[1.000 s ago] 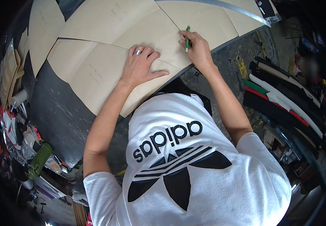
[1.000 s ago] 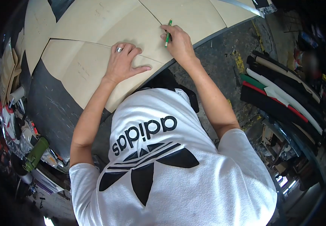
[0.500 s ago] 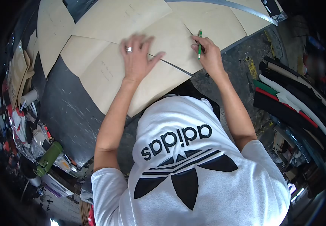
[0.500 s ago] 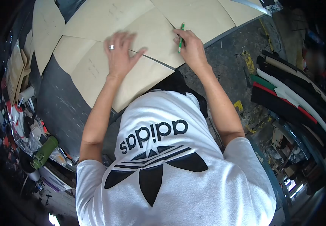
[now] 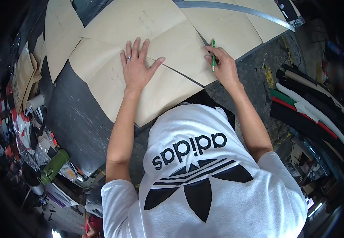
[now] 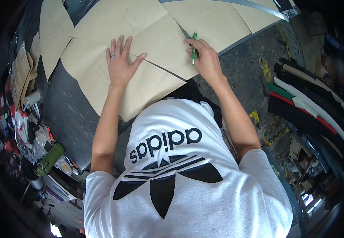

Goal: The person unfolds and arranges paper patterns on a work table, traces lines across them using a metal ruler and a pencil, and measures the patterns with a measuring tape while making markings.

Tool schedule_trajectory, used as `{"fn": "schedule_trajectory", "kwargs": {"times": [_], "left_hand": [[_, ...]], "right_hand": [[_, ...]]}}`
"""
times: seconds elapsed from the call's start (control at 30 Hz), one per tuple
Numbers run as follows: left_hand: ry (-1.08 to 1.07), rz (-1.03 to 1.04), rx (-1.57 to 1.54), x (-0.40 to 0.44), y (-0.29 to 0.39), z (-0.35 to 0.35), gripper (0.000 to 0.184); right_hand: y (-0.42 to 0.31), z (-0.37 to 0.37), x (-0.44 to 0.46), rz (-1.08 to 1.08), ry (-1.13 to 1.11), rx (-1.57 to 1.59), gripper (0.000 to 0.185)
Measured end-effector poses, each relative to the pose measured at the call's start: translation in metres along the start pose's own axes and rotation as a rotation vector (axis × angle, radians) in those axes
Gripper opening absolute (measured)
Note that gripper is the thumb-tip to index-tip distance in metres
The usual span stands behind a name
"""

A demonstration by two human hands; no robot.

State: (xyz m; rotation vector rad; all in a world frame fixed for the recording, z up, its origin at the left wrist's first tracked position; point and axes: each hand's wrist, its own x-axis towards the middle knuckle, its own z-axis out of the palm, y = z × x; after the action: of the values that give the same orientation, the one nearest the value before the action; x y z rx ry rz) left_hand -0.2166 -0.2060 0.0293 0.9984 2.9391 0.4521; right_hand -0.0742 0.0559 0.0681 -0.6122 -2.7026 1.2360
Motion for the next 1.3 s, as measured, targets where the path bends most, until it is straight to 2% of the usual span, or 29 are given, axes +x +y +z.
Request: {"fn": "schedule_trajectory", "kwargs": {"times": [0.33, 0.6, 0.73, 0.9, 0.97, 1.03, 1.3], "left_hand": [[0.020, -0.039, 0.050, -0.001, 0.004, 0.007, 0.086], [0.041, -0.067, 0.043, -0.006, 0.008, 0.006, 0.085], [0.033, -0.071, 0.057, -0.001, 0.015, 0.012, 0.084], [0.002, -0.110, 0.032, -0.002, 0.009, 0.003, 0.083], [0.000, -0.203, 0.091, 0.001, -0.006, -0.006, 0.085], [-0.001, -0.329, 0.126, 0.009, -0.017, -0.008, 0.088], [0.050, -0.446, 0.147, 0.016, -0.045, -0.005, 0.099]], "right_hand": [[0.003, -0.009, 0.008, 0.006, -0.065, -0.113, 0.029], [0.009, -0.014, 0.021, -0.075, -0.089, -0.120, 0.029], [0.003, -0.021, 0.034, -0.049, -0.152, -0.029, 0.035], [-0.009, 0.014, 0.079, -0.179, -0.044, -0.028, 0.045], [-0.013, 0.026, 0.091, -0.193, 0.029, -0.146, 0.051], [-0.009, 0.035, 0.092, -0.221, 0.018, -0.133, 0.050], [-0.004, 0.029, 0.078, -0.251, 0.005, -0.103, 0.045]]}}
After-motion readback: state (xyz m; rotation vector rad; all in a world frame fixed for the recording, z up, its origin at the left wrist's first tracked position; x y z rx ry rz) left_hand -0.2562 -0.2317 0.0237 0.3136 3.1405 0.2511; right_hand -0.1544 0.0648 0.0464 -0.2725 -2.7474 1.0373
